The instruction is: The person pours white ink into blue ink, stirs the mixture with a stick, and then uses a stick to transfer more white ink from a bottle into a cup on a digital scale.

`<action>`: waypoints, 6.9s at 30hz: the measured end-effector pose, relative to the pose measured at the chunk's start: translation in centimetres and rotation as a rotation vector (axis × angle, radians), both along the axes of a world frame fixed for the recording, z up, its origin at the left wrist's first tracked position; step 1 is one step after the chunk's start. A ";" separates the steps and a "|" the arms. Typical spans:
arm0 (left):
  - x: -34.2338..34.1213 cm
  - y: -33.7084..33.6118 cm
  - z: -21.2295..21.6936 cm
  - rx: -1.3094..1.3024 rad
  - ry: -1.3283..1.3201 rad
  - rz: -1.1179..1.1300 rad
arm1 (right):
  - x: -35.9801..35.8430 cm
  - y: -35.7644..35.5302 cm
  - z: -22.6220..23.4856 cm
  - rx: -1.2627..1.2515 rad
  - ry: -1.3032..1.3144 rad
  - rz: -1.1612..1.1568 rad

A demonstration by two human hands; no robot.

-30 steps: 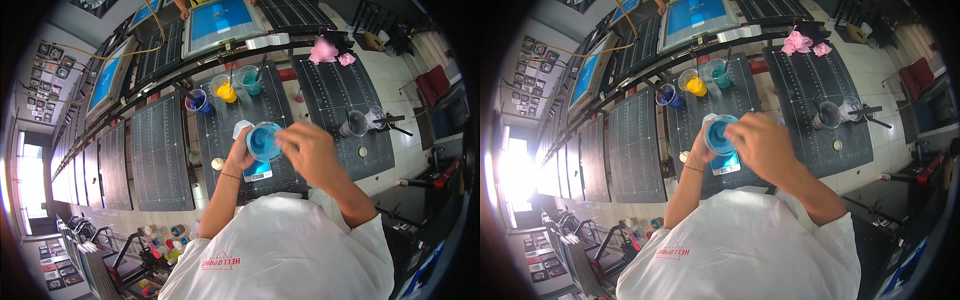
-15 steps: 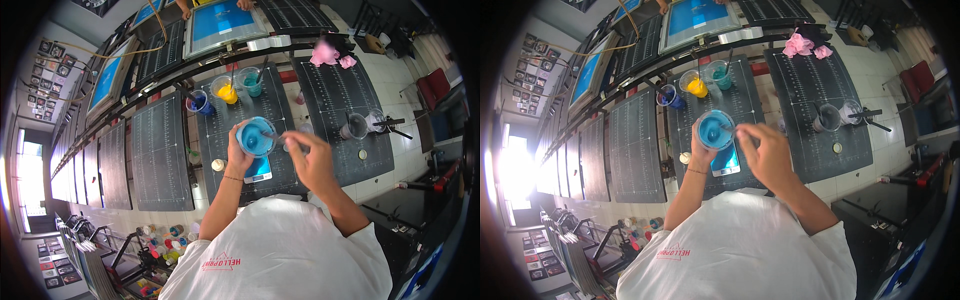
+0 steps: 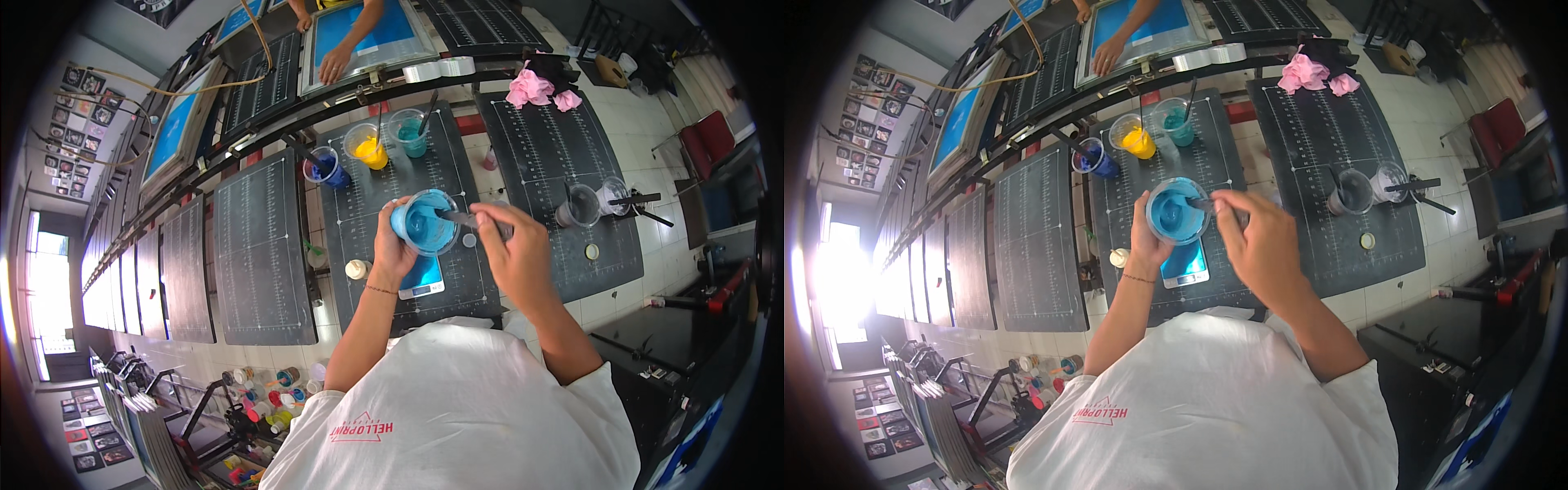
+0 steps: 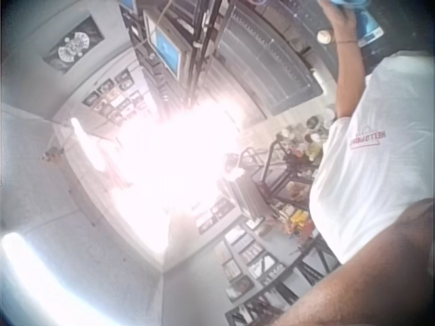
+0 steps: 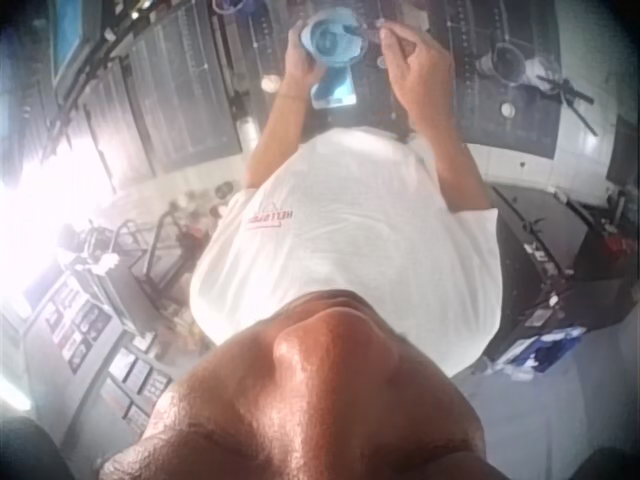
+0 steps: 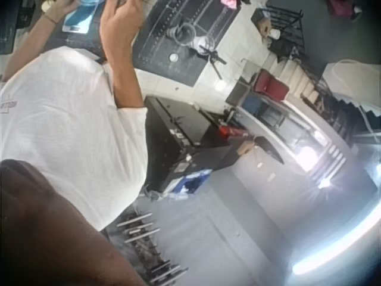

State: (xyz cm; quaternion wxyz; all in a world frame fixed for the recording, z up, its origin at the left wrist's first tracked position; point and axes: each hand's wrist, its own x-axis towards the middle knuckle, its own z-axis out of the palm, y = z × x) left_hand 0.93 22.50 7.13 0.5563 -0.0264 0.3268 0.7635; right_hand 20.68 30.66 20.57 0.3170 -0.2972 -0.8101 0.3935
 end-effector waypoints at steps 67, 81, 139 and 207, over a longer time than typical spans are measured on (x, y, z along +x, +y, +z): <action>0.8 1.0 0.7 0.149 0.126 -0.032 | -1.3 -2.4 2.6 0.151 0.129 0.148; 2.3 -0.3 7.0 -0.215 0.179 -0.570 | -0.8 3.3 8.6 0.696 -0.301 0.798; 0.5 -0.4 -0.7 -0.074 0.197 0.020 | -0.1 -0.5 1.7 0.161 0.111 0.061; 0.6 -0.4 -0.2 -0.089 0.335 0.042 | 1.2 0.3 -0.5 -0.165 0.066 -0.023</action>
